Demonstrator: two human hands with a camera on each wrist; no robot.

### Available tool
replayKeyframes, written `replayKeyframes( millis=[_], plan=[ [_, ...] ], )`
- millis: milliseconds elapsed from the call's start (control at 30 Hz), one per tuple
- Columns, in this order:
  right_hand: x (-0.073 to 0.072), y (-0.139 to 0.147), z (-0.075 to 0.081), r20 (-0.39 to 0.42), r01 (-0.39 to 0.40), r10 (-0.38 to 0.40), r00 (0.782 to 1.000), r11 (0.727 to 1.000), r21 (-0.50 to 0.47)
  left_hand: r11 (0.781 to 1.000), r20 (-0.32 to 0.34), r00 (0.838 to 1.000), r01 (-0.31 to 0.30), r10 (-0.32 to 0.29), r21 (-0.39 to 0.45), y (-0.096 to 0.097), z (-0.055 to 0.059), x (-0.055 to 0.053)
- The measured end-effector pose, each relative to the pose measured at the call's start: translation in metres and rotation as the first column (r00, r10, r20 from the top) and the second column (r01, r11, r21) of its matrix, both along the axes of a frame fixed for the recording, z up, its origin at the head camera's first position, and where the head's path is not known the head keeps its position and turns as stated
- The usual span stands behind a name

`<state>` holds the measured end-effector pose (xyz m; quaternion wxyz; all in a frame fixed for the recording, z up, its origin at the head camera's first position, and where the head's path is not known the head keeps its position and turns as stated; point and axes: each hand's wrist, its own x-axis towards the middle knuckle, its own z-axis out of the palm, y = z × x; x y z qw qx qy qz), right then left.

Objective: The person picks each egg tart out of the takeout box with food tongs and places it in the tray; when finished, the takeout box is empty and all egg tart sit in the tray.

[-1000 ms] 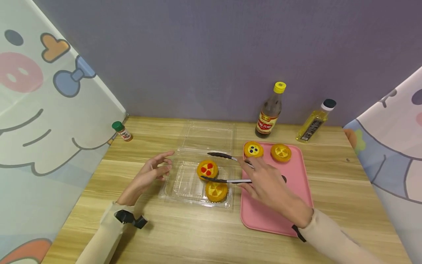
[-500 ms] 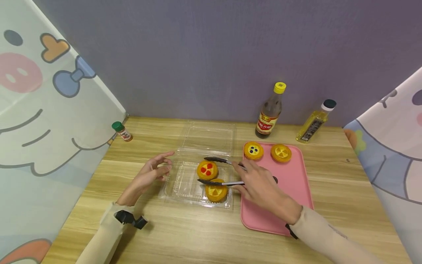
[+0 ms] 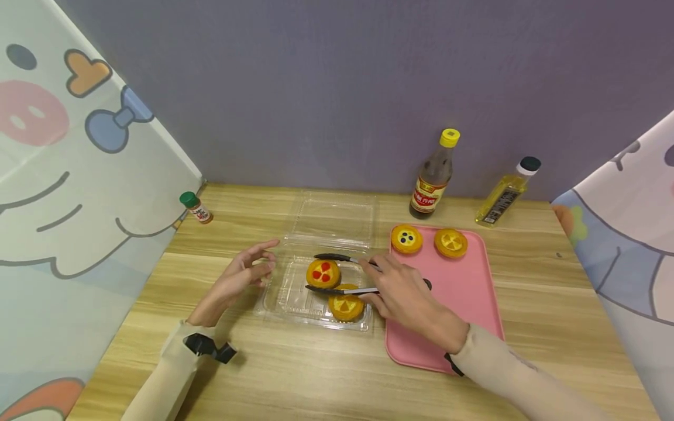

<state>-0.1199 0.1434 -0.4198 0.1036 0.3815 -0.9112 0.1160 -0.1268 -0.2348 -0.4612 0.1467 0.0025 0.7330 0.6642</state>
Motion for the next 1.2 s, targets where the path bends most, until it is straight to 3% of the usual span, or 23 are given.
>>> replayKeyframes(
  millis=[800,1200],
  plan=[
    [0.0021,-0.0042,-0.0021,0.025,0.025,-0.025,0.999,1.0,0.012,1.0,0.017,1.0,-0.003,0.003,0.013,0.0001,0.0004,0.0006],
    [0.0007,-0.0098,-0.0044,-0.018,0.009,-0.009,1.0,1.0,0.011,1.0,0.027,0.999,-0.023,0.023,0.007,0.0004,-0.0012,-0.0006]
  ],
)
